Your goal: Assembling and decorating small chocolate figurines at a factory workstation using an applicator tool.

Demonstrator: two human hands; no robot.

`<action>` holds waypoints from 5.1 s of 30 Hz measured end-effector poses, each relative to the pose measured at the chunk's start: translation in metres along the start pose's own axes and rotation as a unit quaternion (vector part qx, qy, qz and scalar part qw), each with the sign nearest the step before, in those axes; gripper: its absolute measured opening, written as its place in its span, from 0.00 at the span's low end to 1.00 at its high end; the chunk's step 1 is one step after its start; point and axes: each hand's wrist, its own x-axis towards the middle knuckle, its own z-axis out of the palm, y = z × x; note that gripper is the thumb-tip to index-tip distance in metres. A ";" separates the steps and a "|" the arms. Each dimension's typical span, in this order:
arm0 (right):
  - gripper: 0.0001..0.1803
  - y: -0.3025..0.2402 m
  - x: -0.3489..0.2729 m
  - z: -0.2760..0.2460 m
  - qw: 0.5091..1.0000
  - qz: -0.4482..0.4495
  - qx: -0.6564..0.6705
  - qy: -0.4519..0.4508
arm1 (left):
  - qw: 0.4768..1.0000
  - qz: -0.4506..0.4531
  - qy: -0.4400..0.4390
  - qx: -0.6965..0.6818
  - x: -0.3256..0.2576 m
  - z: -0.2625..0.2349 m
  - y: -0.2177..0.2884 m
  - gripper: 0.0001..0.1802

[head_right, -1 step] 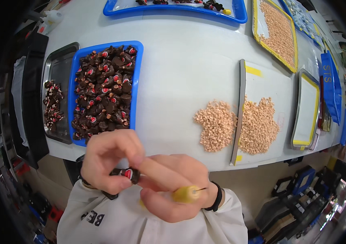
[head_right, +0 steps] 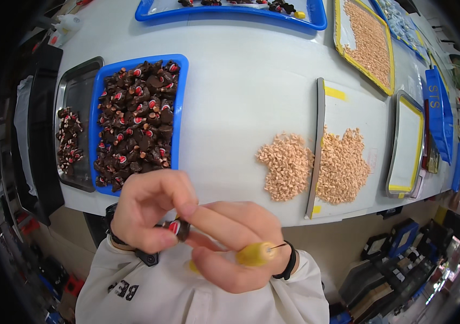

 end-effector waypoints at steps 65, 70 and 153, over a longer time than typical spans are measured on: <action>0.08 0.002 -0.009 -0.038 0.941 0.293 -0.169 -0.008 | 0.982 0.098 0.017 -0.158 0.008 -0.009 -0.032 0.13; 0.18 0.028 -0.023 -0.033 0.913 0.243 -0.293 -0.148 | 0.988 0.090 0.058 -0.115 0.007 -0.006 -0.032 0.14; 0.16 0.006 0.010 -0.012 0.980 0.186 -0.064 -0.021 | 0.988 0.136 0.076 0.026 0.012 0.001 -0.040 0.20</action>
